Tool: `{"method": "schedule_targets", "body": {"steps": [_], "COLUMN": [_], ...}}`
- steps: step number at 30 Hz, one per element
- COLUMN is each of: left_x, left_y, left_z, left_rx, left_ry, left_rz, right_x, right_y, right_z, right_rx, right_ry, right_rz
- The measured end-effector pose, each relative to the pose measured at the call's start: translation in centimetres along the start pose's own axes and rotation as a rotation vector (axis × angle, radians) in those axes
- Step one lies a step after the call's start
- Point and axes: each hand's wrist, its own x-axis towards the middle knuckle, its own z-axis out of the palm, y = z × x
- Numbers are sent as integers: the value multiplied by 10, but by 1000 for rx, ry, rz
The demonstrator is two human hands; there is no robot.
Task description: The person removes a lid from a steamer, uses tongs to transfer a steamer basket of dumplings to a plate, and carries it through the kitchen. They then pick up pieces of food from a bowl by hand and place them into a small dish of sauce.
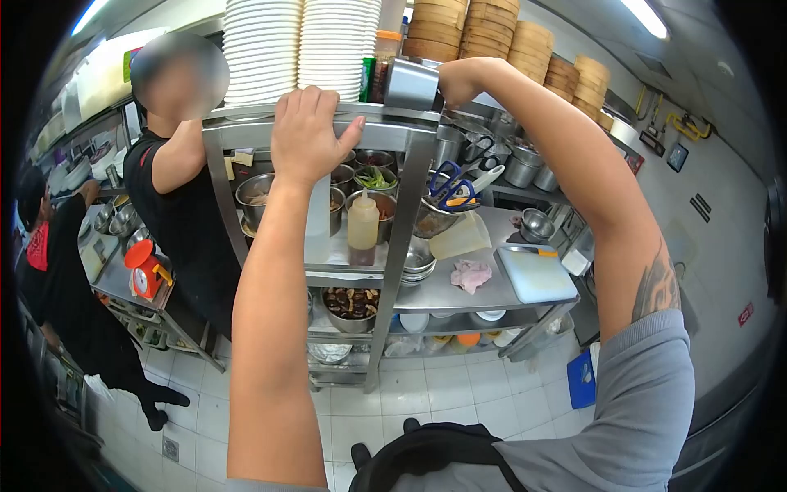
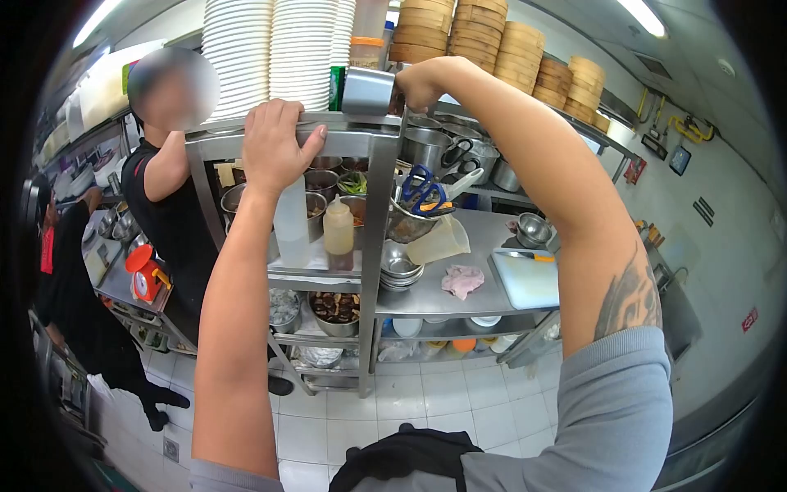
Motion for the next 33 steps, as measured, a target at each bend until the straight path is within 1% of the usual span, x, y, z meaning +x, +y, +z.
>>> {"method": "schedule_targets", "body": {"steps": [2,5,6,8,9,10,13,14,17,20,23,24,27,28,31,33], "left_x": [-1,1,1,0,0,0,0,0,1,1,1,2,2,1,1,1], "left_y": [2,-2,-1,-2,-2,-2,-2,-2,-1,-1,-1,-1,-2,-3,-6,-6], "left_z": [1,-1,-1,-1,0,1,1,2,2,0,-1,-1,-2,-1,1,2], "left_rx": [12,21,24,33,37,40,52,54,49,44,45,48,46,42,46,31], "left_ry": [10,5,5,1,3,6,-2,-3,-14,-21,-20,-18,-11,-14,4,4], "left_rz": [9,10,7,6,8,9,5,5,-2,-5,-4,-3,1,2,13,20], "right_x": [5,13,29,36,35,31,17,24,17,12,24,41,49,49,31,40], "right_y": [6,13,29,40,36,34,30,39,22,8,20,39,46,46,37,45], "right_z": [2,2,7,10,8,5,5,11,4,0,3,11,9,7,-6,0], "right_rx": [-14,49,82,143,173,178,31,17,-89,-78,-51,-1,-20,-28,319,195], "right_ry": [2,30,35,35,36,23,119,160,63,18,33,68,61,46,-108,-57], "right_rz": [-18,-64,-112,-141,-156,-100,-88,-122,-67,-26,-97,-191,-214,-201,-80,-45]}}
